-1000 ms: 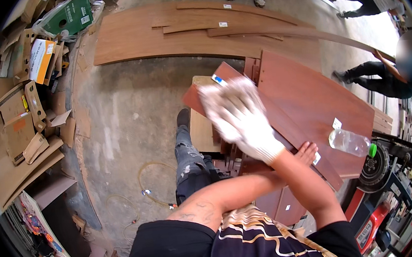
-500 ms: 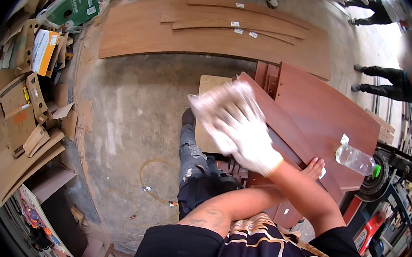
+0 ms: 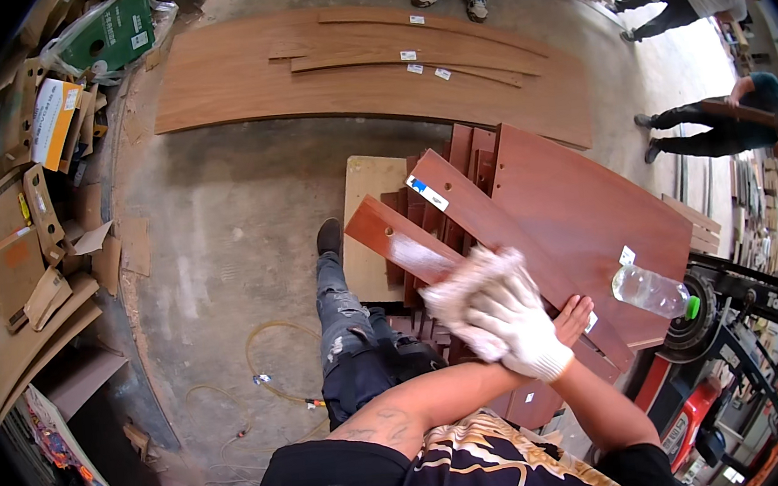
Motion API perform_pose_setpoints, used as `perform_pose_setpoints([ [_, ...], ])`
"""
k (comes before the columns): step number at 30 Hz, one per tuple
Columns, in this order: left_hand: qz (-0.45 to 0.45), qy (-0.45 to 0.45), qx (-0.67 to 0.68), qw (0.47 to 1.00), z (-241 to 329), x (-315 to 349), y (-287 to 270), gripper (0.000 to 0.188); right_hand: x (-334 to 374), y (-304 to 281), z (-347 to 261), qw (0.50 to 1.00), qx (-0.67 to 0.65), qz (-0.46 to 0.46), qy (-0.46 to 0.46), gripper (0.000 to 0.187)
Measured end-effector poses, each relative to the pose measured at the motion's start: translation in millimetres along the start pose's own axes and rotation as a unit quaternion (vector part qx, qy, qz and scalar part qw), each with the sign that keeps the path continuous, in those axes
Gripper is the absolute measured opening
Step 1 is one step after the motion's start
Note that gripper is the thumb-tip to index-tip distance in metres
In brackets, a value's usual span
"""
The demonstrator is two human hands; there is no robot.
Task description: The person wipes the surface of reddish-brown wood panels with a cloth, occasionally using liquid from a bottle. They also scrape edges with a small tool and stack the panels.
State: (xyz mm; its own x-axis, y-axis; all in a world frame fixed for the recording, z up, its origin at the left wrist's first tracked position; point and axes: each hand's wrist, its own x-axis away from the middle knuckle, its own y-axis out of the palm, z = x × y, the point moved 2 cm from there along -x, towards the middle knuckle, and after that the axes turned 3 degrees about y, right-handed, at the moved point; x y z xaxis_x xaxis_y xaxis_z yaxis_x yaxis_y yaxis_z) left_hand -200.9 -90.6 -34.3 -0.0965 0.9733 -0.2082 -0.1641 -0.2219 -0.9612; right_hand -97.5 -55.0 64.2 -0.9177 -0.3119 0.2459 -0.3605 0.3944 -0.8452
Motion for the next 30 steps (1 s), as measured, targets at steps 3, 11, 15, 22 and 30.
perform_pose_setpoints([
  [3,0.042,-0.038,-0.043,0.997,11.2,0.3,9.5,0.067,48.9,10.8,21.6,0.980,0.079,0.053,0.176,0.055],
  [11,0.083,-0.006,0.062,0.995,7.2,4.7,3.7,0.064,-170.2,-30.7,27.5,0.966,0.106,0.207,0.115,0.049],
  [15,0.045,0.014,0.116,0.992,8.6,-6.2,23.3,0.065,-130.9,-36.9,33.5,0.979,0.156,0.112,0.074,0.053],
  [22,0.089,0.037,0.054,0.994,14.0,5.1,6.0,0.066,-182.6,-28.4,13.0,0.967,0.141,0.165,0.131,0.054],
  [30,0.078,0.020,-0.043,0.996,4.1,1.5,16.5,0.065,-29.8,-8.0,32.3,0.970,0.169,0.081,0.153,0.051],
])
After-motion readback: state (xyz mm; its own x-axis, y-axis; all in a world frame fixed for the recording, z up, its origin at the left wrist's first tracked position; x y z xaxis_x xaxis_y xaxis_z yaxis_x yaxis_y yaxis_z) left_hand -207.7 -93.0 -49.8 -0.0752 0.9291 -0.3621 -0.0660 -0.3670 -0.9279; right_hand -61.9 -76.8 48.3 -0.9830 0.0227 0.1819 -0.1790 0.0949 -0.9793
